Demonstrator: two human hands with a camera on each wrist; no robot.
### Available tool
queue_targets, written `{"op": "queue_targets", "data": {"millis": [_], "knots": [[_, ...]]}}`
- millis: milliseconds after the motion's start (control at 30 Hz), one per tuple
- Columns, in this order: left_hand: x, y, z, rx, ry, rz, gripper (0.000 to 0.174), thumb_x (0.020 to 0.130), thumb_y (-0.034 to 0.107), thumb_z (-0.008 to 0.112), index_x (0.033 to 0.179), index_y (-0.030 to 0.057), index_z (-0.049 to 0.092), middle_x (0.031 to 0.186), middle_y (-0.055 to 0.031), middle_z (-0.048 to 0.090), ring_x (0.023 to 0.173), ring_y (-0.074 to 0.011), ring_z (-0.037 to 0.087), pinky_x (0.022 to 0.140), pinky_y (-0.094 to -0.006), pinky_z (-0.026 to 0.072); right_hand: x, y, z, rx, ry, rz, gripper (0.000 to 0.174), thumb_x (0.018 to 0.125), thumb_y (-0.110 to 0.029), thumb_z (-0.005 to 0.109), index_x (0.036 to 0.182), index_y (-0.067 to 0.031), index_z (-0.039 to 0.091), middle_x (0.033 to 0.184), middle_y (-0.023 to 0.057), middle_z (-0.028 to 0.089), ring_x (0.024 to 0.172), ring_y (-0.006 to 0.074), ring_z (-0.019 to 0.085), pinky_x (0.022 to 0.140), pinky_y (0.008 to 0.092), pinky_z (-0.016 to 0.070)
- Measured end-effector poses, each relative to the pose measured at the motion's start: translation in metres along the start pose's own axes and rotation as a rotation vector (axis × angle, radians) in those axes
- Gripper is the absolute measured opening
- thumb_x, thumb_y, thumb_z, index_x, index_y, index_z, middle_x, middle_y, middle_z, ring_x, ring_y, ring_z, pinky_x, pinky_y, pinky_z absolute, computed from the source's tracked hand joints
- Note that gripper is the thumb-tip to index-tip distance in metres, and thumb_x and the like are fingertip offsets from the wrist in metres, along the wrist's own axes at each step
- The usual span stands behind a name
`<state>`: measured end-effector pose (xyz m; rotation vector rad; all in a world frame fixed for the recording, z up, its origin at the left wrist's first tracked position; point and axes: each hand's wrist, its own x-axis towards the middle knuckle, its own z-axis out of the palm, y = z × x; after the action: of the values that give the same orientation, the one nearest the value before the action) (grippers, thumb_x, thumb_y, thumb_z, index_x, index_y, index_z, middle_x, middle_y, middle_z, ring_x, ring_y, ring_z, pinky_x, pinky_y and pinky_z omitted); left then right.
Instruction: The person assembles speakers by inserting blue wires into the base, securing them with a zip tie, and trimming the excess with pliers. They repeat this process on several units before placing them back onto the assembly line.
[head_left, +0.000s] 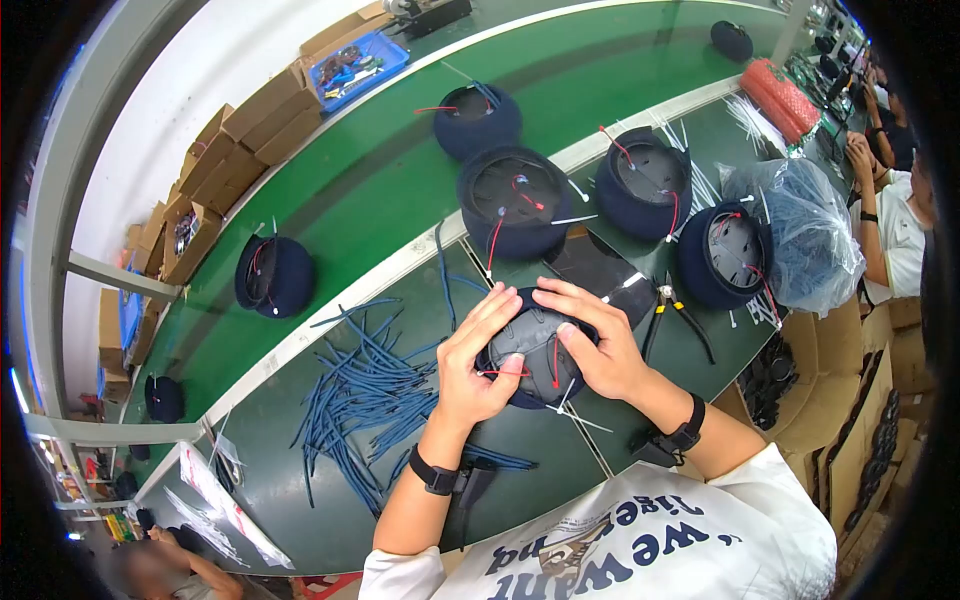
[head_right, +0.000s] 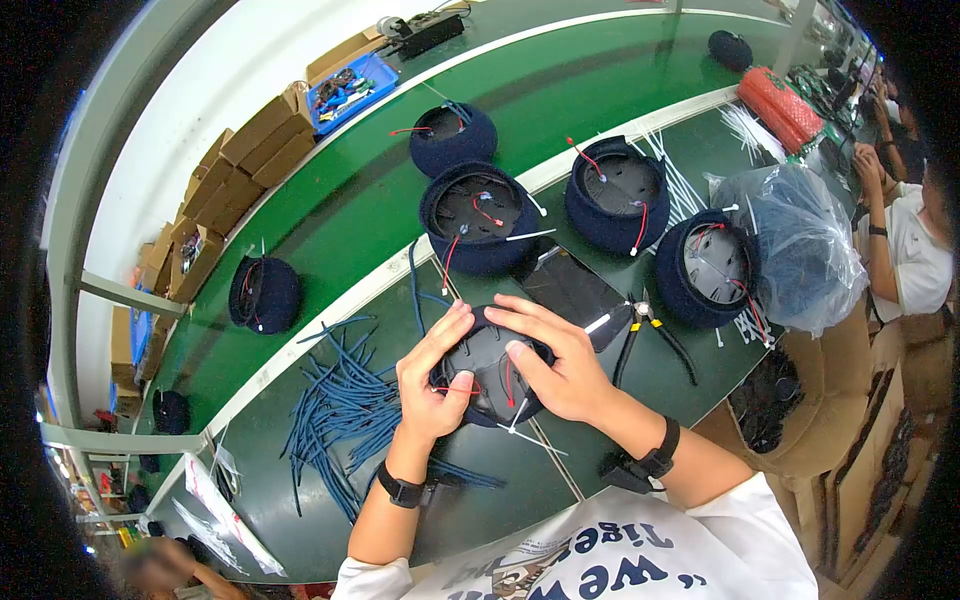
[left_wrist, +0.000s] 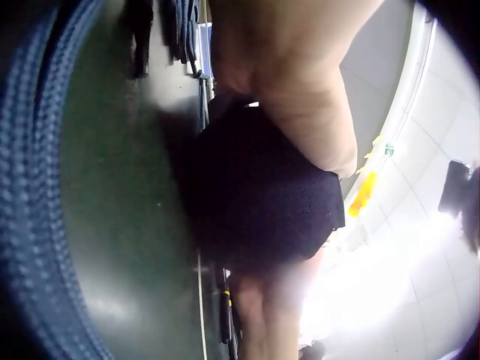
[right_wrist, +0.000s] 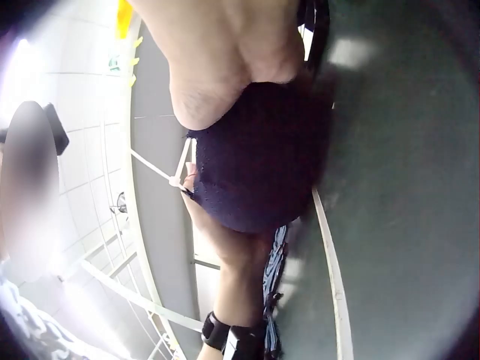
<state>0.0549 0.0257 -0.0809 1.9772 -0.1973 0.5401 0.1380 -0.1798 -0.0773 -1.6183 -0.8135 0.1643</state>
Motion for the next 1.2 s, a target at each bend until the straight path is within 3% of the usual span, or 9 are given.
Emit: {"op": "queue_targets", "data": {"millis": [167,267,367,433,500,567,700,933,1200], "knots": [[-0.004,-0.006,-0.004,0.092,-0.050,0.113,0.061,0.094,0.043,0.069,0.134,-0.0046,0.069,0.144,-0.0293,0.063,0.141,-0.0448,0.058,0.119,-0.0493,0.0429,0.000,0.000,-0.001,0.023,0.005,0.008,0.036,0.105,-0.018,0.060,0.134,-0.0025,0.073,0.148,0.0240,0.063,0.137,0.0365,0.061,0.116,0.0443,0.0452],[0.000,0.001,-0.006,-0.050,-0.071,0.036,0.068,0.084,0.027,0.081,0.145,0.0015,0.063,0.153,-0.0234,0.059,0.145,-0.0410,0.053,0.121,-0.0483,0.0399,0.000,0.008,-0.009,0.005,-0.083,-0.041,0.041,0.106,-0.022,0.059,0.140,-0.0022,0.068,0.155,0.0238,0.056,0.143,0.0352,0.055,0.117,0.0445,0.0428],[0.000,-0.001,-0.034,-0.226,-0.204,-0.110,0.079,0.081,0.025,0.084,0.151,0.0011,0.055,0.158,-0.0211,0.053,0.147,-0.0386,0.051,0.123,-0.0461,0.0373,-0.002,0.010,-0.014,0.354,-0.020,0.034,0.050,0.107,-0.024,0.058,0.151,-0.0014,0.058,0.165,0.0233,0.044,0.152,0.0344,0.046,0.120,0.0441,0.0393],[-0.005,0.010,-0.059,-0.417,-0.162,-0.282,0.082,0.072,0.015,0.086,0.148,0.0032,0.058,0.153,-0.0199,0.057,0.142,-0.0349,0.056,0.119,-0.0447,0.0416,-0.008,-0.001,-0.018,0.288,0.041,0.085,0.046,0.100,-0.023,0.067,0.138,0.0016,0.060,0.153,0.0211,0.051,0.140,0.0330,0.052,0.113,0.0420,0.0433],[-0.006,0.030,-0.087,0.033,-0.197,-0.231,0.072,0.069,0.011,0.086,0.138,0.0059,0.067,0.141,-0.0184,0.064,0.130,-0.0338,0.064,0.112,-0.0435,0.0486,-0.020,-0.013,-0.024,0.051,0.104,0.095,0.038,0.095,-0.024,0.073,0.123,0.0010,0.063,0.137,0.0189,0.059,0.125,0.0316,0.059,0.105,0.0412,0.0468],[-0.021,0.051,-0.084,0.247,-0.050,-0.125,0.042,0.065,0.010,0.090,0.106,0.0092,0.078,0.112,-0.0102,0.073,0.103,-0.0261,0.070,0.096,-0.0400,0.0546,-0.031,-0.033,-0.040,-0.169,-0.017,-0.027,0.033,0.086,-0.027,0.083,0.100,-0.0060,0.062,0.110,0.0139,0.055,0.103,0.0312,0.056,0.091,0.0398,0.0459],[-0.016,0.084,-0.027,0.399,-0.290,0.309,0.043,0.067,0.018,0.095,0.108,0.0157,0.081,0.106,0.0004,0.073,0.096,-0.0231,0.069,0.083,-0.0376,0.0527,-0.044,-0.060,-0.040,-0.447,-0.292,-0.109,0.033,0.081,-0.033,0.089,0.090,-0.0089,0.068,0.117,0.0130,0.056,0.114,0.0370,0.054,0.099,0.0496,0.0429],[-0.024,0.055,-0.003,0.272,-0.260,0.340,0.028,0.079,0.009,0.084,0.106,0.0062,0.078,0.107,-0.0047,0.071,0.101,-0.0262,0.067,0.088,-0.0418,0.0526,-0.048,-0.075,-0.034,-0.450,-0.300,-0.142,0.023,0.083,-0.020,0.084,0.097,-0.0087,0.069,0.129,0.0132,0.058,0.132,0.0404,0.052,0.109,0.0530,0.0425],[-0.022,0.043,0.000,0.368,-0.139,0.394,0.031,0.074,0.022,0.093,0.100,0.0132,0.080,0.111,-0.0039,0.071,0.105,-0.0256,0.065,0.093,-0.0401,0.0441,-0.055,-0.054,-0.040,-0.426,-0.334,-0.203,0.016,0.087,-0.013,0.077,0.093,-0.0056,0.064,0.125,0.0139,0.061,0.117,0.0383,0.061,0.102,0.0510,0.0498]]}}
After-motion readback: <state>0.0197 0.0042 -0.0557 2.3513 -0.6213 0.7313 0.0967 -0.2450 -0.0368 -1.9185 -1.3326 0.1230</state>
